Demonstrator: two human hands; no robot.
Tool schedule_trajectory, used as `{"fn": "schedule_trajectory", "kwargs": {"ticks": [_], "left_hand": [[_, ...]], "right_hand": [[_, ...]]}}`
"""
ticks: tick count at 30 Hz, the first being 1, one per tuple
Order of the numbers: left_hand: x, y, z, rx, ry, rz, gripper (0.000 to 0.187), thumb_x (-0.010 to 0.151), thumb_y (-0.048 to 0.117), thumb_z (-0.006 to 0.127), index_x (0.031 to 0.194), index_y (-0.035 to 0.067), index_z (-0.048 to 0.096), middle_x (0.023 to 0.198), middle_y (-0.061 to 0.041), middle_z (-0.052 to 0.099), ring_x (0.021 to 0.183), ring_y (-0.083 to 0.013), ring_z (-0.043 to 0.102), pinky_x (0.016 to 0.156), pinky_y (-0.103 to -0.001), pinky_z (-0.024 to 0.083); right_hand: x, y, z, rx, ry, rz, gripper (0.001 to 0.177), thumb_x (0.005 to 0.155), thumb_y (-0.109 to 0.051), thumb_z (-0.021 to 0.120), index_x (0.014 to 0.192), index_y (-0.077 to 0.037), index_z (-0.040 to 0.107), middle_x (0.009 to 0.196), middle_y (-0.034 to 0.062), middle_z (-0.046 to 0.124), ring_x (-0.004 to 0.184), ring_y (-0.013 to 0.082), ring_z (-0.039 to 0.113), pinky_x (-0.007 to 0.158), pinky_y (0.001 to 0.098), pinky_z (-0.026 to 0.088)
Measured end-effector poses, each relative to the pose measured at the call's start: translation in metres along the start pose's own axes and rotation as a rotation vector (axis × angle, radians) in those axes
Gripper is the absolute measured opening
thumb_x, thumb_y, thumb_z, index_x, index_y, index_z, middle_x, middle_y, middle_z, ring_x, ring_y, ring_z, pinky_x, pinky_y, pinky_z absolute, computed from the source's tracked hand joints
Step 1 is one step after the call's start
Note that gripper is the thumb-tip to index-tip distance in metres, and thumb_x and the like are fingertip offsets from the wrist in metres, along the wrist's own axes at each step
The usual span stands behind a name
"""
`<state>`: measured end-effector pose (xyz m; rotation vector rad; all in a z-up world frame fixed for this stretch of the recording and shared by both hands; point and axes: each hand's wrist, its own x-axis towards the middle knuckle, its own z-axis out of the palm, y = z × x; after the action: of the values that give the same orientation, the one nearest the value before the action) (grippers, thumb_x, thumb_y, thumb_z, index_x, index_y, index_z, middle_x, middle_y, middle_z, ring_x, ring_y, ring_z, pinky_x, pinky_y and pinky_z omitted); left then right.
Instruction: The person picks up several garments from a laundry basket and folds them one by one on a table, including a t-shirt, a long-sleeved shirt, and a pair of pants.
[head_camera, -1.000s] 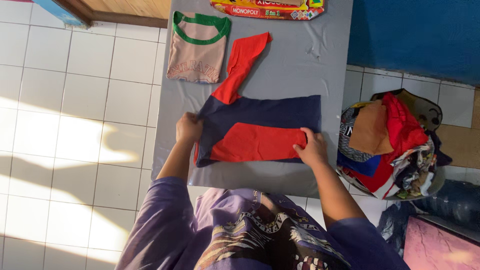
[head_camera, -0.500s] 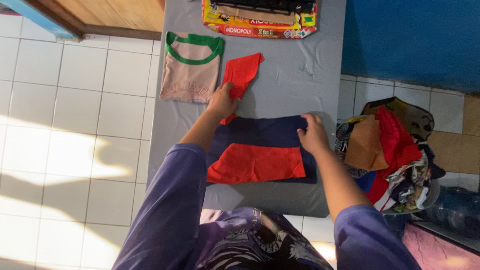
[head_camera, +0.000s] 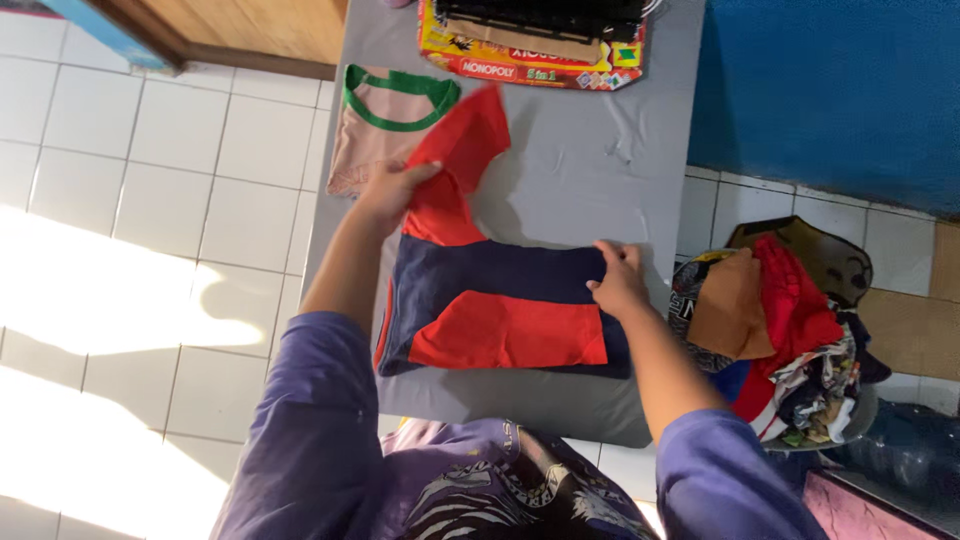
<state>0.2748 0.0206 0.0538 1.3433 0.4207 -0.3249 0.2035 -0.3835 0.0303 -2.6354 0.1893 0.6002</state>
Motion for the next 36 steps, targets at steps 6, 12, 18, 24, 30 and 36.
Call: {"fn": "schedule_trajectory", "kwargs": {"ticks": [6,12,18,24,30,36], "left_hand": [[-0.087,0.027,-0.025,-0.259,-0.158,0.203,0.026,0.087,0.007,0.072,0.113,0.002,0.073,0.107,-0.006,0.076,0.094,-0.0134,0.073,0.089,-0.03,0.058],[-0.171,-0.013,-0.017,-0.075,-0.142,0.404,0.03,0.084,-0.003,0.076,0.112,0.003,0.069,0.094,0.001,0.068,0.084,-0.0072,0.062,0.077,-0.026,0.052],[-0.216,-0.061,-0.005,0.432,-0.39,0.29,0.034,0.075,-0.004,0.074,0.108,0.0,0.066,0.095,-0.006,0.063,0.089,-0.0124,0.061,0.078,-0.029,0.052],[-0.222,-0.068,0.053,0.83,-0.615,0.29,0.042,0.074,0.001,0.068,0.115,0.009,0.075,0.112,-0.011,0.076,0.108,-0.0241,0.073,0.092,-0.036,0.056],[-0.218,-0.04,0.079,1.004,-0.705,0.329,0.038,0.077,0.004,0.066,0.114,0.011,0.077,0.111,-0.014,0.076,0.106,-0.0304,0.071,0.094,-0.04,0.054],[-0.209,-0.028,0.061,0.99,-0.725,0.348,0.035,0.079,0.015,0.067,0.114,0.011,0.073,0.11,-0.014,0.076,0.102,-0.0303,0.072,0.092,-0.04,0.055]], "right_hand": [[-0.003,0.016,-0.015,-0.036,0.218,-0.12,0.022,0.082,-0.012,0.081,0.095,-0.009,0.064,0.128,0.0081,0.058,0.112,0.0331,0.063,0.092,0.0442,0.054],[-0.069,0.042,-0.015,-0.202,0.272,-0.364,0.017,0.079,-0.007,0.075,0.094,-0.01,0.066,0.116,0.0081,0.064,0.111,0.0375,0.06,0.088,0.0474,0.053],[-0.12,0.046,0.007,-0.218,-0.028,-0.245,0.025,0.08,-0.004,0.071,0.101,-0.016,0.073,0.126,0.0026,0.065,0.112,0.0296,0.062,0.092,0.0454,0.053],[-0.146,-0.024,-0.021,0.228,-0.063,-0.735,0.054,0.073,-0.004,0.072,0.126,-0.01,0.064,0.14,0.0083,0.06,0.131,0.0326,0.052,0.11,0.0433,0.042],[-0.156,-0.082,-0.004,0.23,-0.306,-0.955,0.055,0.07,-0.019,0.087,0.118,-0.007,0.064,0.142,0.0099,0.058,0.134,0.0388,0.044,0.108,0.0492,0.035],[-0.145,-0.054,-0.025,0.029,-0.373,-0.649,0.027,0.076,-0.027,0.087,0.087,-0.009,0.071,0.107,0.0089,0.068,0.096,0.0264,0.064,0.089,0.0392,0.052]]}}
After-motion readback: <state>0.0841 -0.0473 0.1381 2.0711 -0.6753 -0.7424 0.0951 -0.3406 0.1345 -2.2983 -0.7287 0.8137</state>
